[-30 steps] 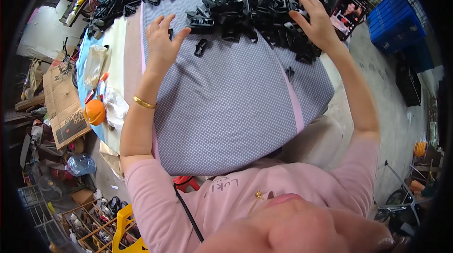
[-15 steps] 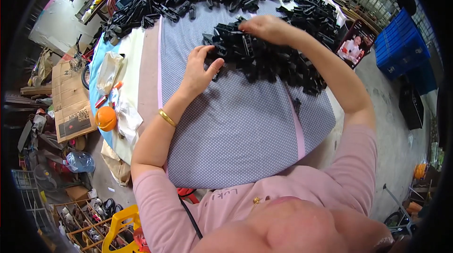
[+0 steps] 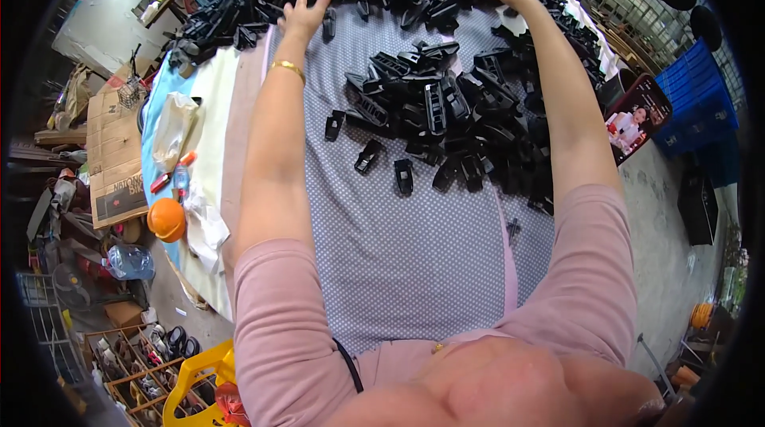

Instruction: Sorting and stacking black plastic components on a workbench.

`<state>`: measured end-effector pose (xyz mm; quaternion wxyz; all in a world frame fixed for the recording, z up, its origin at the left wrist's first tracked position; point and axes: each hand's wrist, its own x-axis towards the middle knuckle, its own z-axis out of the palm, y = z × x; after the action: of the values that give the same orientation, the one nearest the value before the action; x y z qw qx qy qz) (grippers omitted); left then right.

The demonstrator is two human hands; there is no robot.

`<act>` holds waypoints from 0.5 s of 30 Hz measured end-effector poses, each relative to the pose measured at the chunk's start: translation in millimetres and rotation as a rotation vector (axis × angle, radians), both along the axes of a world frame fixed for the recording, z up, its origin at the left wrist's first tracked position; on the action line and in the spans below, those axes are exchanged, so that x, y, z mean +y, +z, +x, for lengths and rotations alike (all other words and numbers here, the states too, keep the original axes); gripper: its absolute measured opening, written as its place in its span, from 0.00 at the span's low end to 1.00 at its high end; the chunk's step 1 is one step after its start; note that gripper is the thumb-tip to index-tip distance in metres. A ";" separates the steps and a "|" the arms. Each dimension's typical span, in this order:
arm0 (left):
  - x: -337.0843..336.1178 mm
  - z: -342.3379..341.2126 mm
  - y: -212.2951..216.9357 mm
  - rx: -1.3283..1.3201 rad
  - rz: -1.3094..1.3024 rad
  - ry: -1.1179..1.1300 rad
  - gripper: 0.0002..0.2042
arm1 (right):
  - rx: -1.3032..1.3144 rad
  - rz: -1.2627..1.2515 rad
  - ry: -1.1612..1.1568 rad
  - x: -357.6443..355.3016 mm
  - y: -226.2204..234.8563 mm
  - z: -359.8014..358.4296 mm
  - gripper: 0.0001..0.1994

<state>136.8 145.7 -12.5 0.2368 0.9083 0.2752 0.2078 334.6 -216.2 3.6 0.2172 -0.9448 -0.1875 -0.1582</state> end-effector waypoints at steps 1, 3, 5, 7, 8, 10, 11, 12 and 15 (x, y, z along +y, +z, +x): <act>0.4 10.5 4.7 -0.037 -0.066 -0.115 0.47 | 0.010 -0.011 -0.003 3.5 2.5 4.9 0.45; -0.9 34.0 0.8 -0.191 -0.244 -0.285 0.48 | 0.069 0.169 0.051 19.7 5.7 3.4 0.36; -29.1 40.5 9.9 -0.258 -0.547 -0.569 0.34 | 0.219 0.077 0.228 29.0 23.0 -13.1 0.38; -61.7 51.7 13.0 -0.422 -0.786 -0.684 0.28 | 0.220 0.197 0.235 48.6 30.7 -38.5 0.37; -73.9 48.9 18.7 -0.369 -0.821 -0.609 0.30 | 0.291 0.166 0.266 57.8 35.0 -50.4 0.37; -106.2 50.4 30.7 -0.258 -0.898 -0.504 0.34 | 0.243 0.145 0.246 60.8 34.6 -54.9 0.35; -100.2 52.5 26.3 -0.277 -0.924 -0.584 0.31 | 0.401 0.177 0.221 70.3 42.9 -70.5 0.34; -94.1 58.9 20.0 -0.281 -0.919 -0.591 0.31 | 0.552 0.213 0.194 75.5 55.7 -85.6 0.33; -35.2 69.9 1.1 -0.391 -1.019 -0.844 0.22 | 0.126 0.257 0.377 106.4 46.5 -113.8 0.28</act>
<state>206.7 110.5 -11.4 0.7403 0.6588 -0.0863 0.1025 220.8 -109.7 50.1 0.3728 -0.8656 -0.3251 -0.0781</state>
